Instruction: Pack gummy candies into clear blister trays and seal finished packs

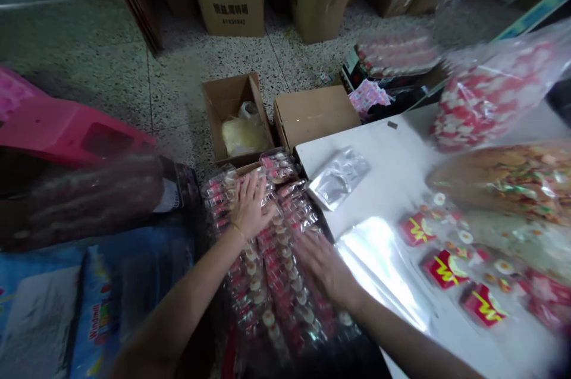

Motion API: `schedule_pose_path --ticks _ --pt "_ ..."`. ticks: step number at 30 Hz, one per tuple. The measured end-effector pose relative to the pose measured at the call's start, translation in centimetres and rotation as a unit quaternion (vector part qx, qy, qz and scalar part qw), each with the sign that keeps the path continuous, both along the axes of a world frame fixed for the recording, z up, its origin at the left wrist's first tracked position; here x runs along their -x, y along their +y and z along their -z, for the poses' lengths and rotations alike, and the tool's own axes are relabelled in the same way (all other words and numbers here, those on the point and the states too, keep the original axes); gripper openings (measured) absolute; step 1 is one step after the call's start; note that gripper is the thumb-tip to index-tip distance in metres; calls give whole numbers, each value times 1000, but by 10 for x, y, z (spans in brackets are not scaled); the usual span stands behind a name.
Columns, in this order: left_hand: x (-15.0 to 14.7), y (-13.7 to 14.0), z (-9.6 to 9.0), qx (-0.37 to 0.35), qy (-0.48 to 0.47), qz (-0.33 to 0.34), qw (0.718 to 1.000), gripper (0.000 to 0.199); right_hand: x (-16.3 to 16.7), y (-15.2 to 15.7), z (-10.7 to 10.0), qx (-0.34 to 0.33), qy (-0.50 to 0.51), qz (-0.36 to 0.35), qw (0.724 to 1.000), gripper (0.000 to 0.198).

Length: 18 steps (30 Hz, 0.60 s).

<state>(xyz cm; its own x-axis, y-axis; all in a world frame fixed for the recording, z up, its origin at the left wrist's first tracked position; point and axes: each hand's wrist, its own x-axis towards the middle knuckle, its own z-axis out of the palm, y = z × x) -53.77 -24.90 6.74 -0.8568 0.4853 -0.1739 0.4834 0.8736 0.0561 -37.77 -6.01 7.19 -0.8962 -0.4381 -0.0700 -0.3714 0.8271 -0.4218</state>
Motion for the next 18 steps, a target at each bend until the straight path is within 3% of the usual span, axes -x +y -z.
schedule_pose_path --ticks 3,5,9,13,16,18 --pt "-51 -3 7 26 -50 70 996 76 -103 -11 21 -4 -32 -16 999 63" --pt "-60 -1 21 63 -97 92 989 75 -132 -18 39 -12 -35 -5 999 66" --pt "-25 4 39 114 -80 61 988 77 -104 -28 62 -6 -56 -16 998 65" --pt "-7 5 30 109 -36 51 992 71 -74 -32 59 -8 -62 7 998 66" --pt "-33 11 15 102 -22 27 994 69 -102 -26 48 8 -59 26 998 71" --pt "-71 20 4 80 11 12 997 70 -141 -15 39 29 -49 38 998 71"
